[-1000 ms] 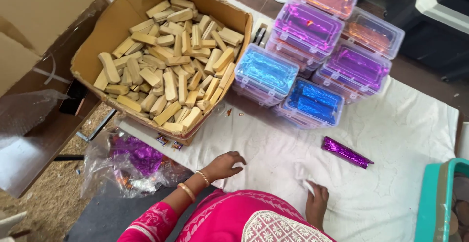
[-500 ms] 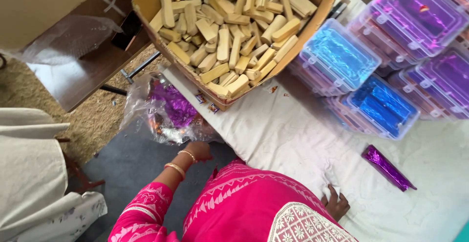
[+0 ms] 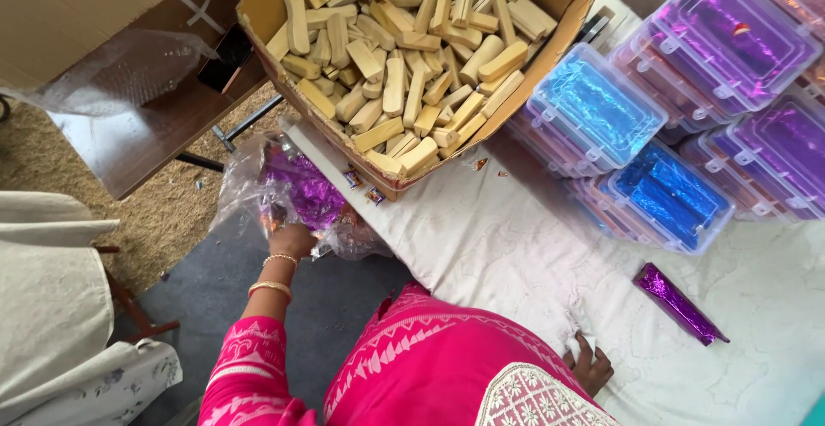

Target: Wrapping sandalwood blocks in foil and decorative paper.

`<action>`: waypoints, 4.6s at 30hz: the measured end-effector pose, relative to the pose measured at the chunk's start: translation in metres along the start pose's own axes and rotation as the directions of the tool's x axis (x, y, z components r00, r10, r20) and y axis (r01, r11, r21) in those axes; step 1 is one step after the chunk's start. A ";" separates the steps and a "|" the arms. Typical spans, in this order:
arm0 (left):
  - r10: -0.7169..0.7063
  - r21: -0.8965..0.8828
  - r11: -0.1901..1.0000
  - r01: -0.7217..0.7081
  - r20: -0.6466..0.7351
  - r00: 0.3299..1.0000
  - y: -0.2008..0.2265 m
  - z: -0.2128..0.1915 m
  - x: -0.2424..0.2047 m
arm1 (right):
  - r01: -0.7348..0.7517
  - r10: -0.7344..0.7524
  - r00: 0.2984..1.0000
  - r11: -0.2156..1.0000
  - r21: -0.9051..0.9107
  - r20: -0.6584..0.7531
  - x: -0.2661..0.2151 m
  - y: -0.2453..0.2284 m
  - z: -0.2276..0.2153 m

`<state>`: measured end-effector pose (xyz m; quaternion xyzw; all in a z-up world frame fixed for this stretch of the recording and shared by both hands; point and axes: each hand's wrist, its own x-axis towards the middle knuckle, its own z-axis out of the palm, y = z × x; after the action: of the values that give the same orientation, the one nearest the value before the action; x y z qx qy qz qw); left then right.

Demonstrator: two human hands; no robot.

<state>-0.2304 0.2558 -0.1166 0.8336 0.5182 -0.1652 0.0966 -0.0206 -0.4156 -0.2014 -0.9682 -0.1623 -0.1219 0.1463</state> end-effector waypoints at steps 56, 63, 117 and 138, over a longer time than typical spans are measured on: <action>0.651 -0.867 0.365 -0.339 -0.023 0.759 0.253 -0.186 -0.065 | -0.008 -0.044 0.974 0.974 0.228 0.221 -0.068 -0.034 -0.020; 0.821 -0.943 0.210 -0.259 0.026 0.571 0.304 -0.139 -0.100 | -0.046 -0.086 0.958 0.896 0.441 0.275 -0.029 -0.062 -0.087; 0.948 -0.522 0.295 -0.800 0.054 0.314 0.447 0.056 -0.219 | -0.524 0.355 0.837 0.741 0.420 0.416 -0.052 0.003 -0.127; 0.887 0.009 0.336 -0.942 -0.339 0.313 0.264 -0.109 -0.113 | -0.532 0.376 0.502 0.844 -0.065 0.779 0.042 -0.018 -0.137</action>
<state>-0.0206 0.0810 0.0240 0.9797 -0.0270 0.0908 0.1768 -0.0145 -0.4320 -0.0582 -0.9153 0.0421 0.3587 0.1781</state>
